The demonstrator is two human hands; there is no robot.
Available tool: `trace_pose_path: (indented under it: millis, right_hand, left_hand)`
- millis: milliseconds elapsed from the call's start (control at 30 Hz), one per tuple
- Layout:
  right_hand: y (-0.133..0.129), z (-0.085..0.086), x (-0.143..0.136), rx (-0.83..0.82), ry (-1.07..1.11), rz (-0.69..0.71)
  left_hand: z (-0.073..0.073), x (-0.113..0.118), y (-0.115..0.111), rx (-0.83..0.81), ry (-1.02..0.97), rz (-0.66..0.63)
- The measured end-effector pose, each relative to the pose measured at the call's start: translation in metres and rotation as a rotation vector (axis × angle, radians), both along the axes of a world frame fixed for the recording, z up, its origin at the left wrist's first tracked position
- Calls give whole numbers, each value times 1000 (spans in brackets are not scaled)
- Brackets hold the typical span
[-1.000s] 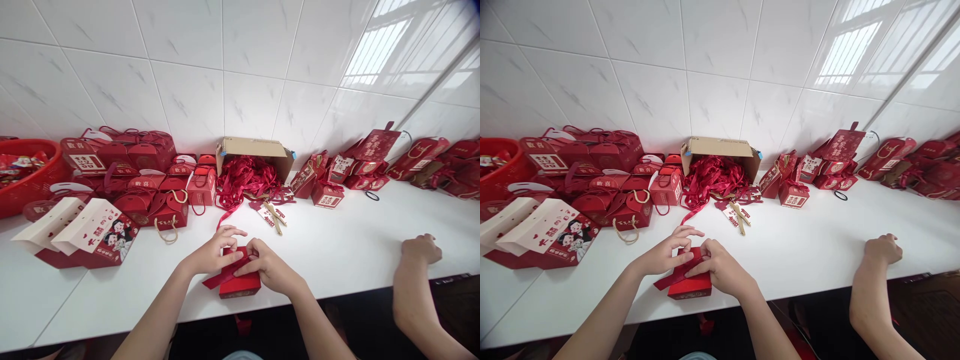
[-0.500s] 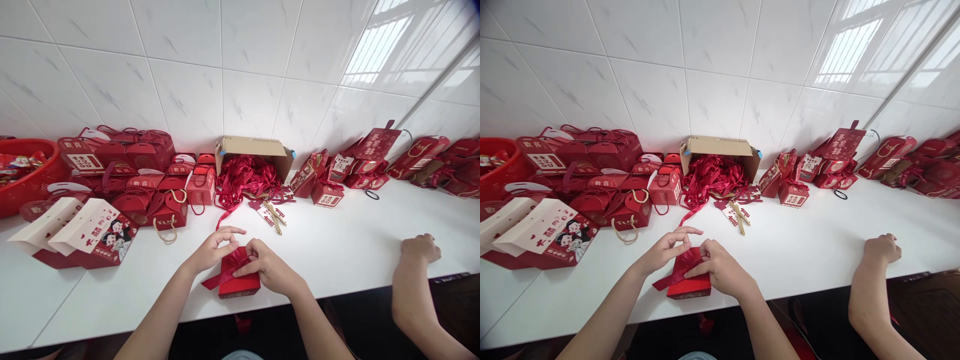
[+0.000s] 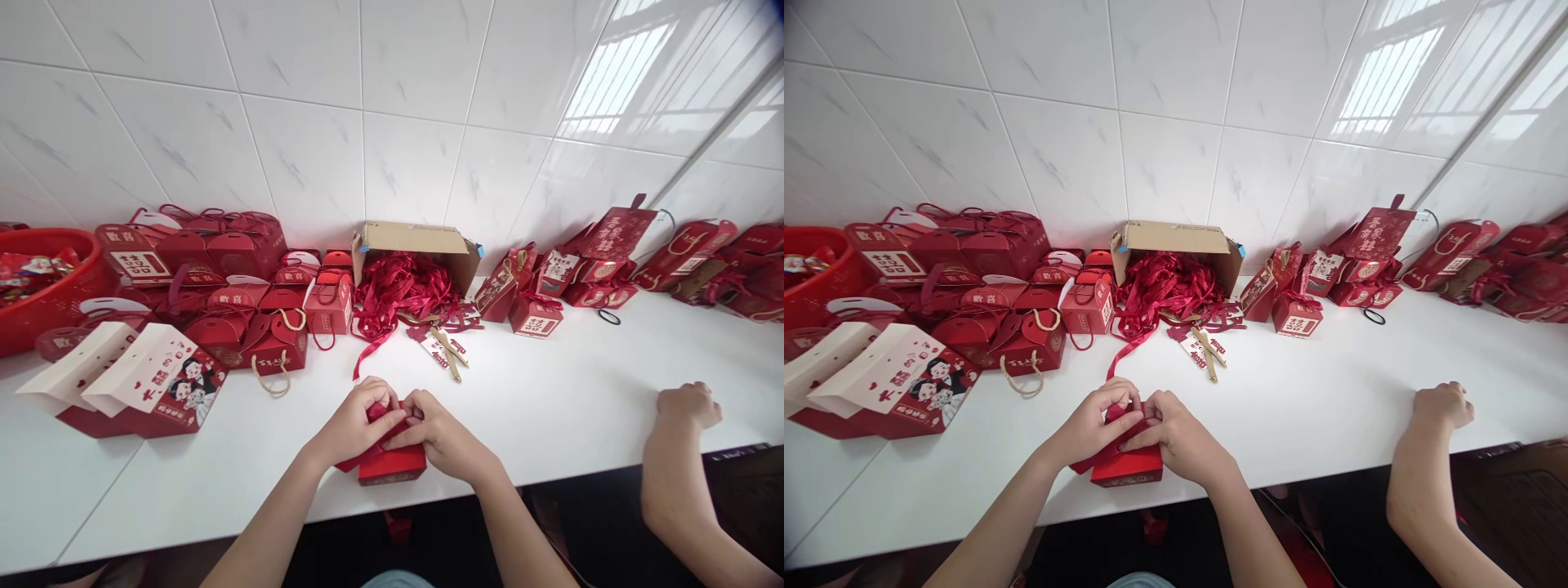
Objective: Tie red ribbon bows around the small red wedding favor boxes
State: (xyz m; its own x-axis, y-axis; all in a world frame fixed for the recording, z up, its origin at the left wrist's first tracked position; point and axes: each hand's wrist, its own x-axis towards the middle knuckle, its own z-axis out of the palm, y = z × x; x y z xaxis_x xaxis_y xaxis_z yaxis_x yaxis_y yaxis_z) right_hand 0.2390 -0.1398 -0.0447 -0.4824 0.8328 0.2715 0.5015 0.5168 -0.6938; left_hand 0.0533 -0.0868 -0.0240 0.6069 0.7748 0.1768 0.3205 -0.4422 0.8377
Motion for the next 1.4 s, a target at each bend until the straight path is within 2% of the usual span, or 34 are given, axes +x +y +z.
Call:
trace_pose_path:
  millis: [167,367,533,800,1133,1400]
  right_hand:
    - [0,-4,2,88,125,-56]
    - [1,-5,5,134,234,-218]
    - [3,-8,8,171,286,-220]
    - [3,-14,24,189,310,-301]
    - [8,-13,19,302,286,-311]
    - [11,-15,12,310,333,-341]
  left_hand:
    - [-5,2,-3,-86,-55,60]
    - [-5,1,-2,-204,-49,75]
    - [-7,0,-1,-240,-95,75]
    - [-5,-1,3,-273,-77,51]
    - [-3,-5,1,-324,-61,57]
    - [-5,-1,-1,-318,-59,87]
